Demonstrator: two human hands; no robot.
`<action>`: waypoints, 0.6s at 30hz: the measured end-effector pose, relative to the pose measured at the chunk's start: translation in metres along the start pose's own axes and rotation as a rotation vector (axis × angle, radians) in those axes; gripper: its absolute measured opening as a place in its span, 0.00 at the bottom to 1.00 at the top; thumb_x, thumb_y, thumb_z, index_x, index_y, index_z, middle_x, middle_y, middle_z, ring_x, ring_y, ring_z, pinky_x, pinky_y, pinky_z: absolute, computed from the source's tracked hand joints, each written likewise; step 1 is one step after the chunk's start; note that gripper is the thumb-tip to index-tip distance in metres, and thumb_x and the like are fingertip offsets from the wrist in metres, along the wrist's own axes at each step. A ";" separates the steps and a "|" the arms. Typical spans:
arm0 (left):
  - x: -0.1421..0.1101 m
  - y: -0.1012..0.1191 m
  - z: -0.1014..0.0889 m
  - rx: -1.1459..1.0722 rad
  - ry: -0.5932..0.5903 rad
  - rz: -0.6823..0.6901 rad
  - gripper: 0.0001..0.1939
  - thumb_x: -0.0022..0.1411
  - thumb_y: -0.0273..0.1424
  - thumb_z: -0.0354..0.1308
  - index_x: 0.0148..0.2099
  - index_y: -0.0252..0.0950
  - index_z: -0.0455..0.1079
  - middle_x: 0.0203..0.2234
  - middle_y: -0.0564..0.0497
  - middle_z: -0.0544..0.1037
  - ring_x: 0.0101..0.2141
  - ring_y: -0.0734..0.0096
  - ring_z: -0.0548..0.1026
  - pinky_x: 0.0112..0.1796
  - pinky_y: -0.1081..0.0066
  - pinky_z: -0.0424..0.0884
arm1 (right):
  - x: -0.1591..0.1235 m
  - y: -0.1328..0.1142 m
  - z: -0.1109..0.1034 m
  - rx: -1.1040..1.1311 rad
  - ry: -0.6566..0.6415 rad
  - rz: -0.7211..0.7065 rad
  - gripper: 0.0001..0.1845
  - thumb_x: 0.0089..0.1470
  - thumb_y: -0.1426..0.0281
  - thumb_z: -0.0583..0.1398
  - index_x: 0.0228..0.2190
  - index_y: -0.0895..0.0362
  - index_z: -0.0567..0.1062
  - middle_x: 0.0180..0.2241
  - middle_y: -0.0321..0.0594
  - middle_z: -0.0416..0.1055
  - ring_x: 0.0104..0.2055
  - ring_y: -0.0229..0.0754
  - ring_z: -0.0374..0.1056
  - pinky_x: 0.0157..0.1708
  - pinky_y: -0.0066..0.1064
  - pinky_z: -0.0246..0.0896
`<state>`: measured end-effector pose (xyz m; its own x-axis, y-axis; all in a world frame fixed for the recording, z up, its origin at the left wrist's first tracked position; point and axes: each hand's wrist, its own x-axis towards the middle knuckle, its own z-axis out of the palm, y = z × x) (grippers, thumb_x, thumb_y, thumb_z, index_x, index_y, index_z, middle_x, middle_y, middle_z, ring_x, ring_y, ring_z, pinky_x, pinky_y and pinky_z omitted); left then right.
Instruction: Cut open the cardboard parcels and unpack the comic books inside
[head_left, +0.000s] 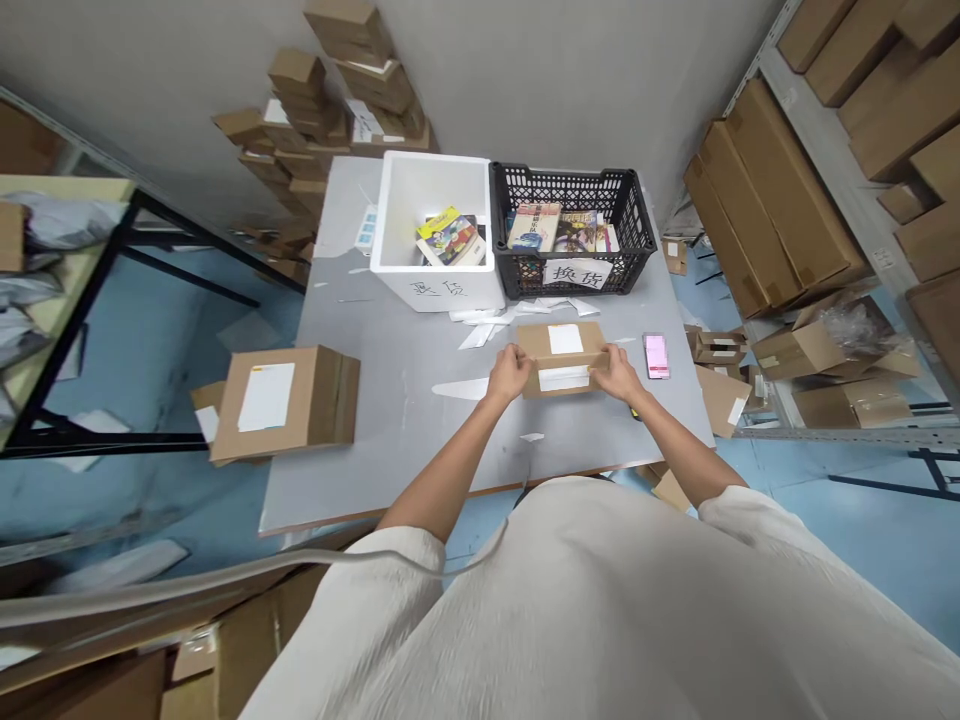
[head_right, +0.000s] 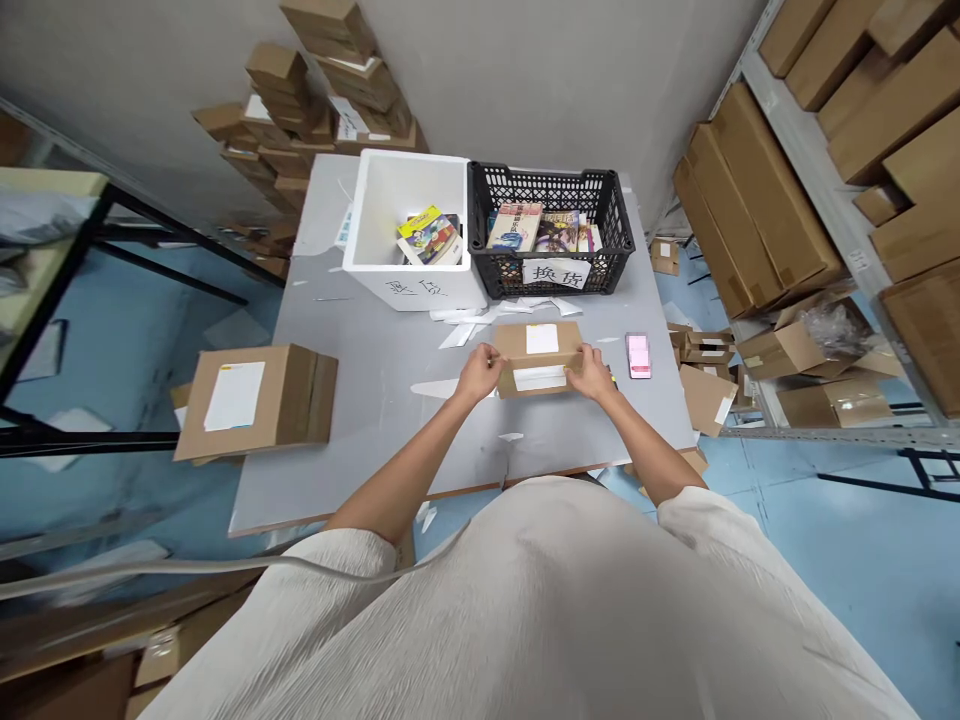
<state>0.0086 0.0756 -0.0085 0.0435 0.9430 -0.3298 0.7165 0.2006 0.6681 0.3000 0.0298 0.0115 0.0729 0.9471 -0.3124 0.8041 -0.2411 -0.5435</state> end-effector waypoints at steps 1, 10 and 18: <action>-0.003 -0.003 0.002 0.004 -0.004 -0.013 0.08 0.77 0.39 0.57 0.53 0.44 0.66 0.55 0.44 0.78 0.53 0.56 0.79 0.54 0.59 0.75 | -0.002 0.002 0.004 0.006 -0.006 0.021 0.31 0.66 0.54 0.61 0.65 0.49 0.65 0.64 0.52 0.68 0.52 0.58 0.77 0.55 0.55 0.76; -0.011 -0.008 0.023 0.091 -0.009 -0.100 0.11 0.73 0.38 0.62 0.54 0.45 0.69 0.59 0.43 0.73 0.54 0.52 0.80 0.54 0.56 0.77 | 0.000 0.013 0.012 -0.072 -0.038 0.086 0.18 0.72 0.51 0.57 0.52 0.50 0.71 0.60 0.49 0.71 0.53 0.54 0.76 0.51 0.46 0.75; -0.009 -0.014 0.029 0.266 -0.129 -0.045 0.34 0.69 0.33 0.64 0.73 0.47 0.62 0.68 0.37 0.69 0.65 0.41 0.75 0.61 0.49 0.76 | 0.013 0.013 0.026 -0.218 -0.100 0.128 0.15 0.69 0.63 0.64 0.54 0.53 0.76 0.62 0.52 0.70 0.57 0.56 0.76 0.56 0.46 0.75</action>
<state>0.0188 0.0569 -0.0342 0.0832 0.8900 -0.4484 0.8762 0.1490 0.4584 0.2961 0.0335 -0.0199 0.1324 0.8836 -0.4492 0.9009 -0.2962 -0.3172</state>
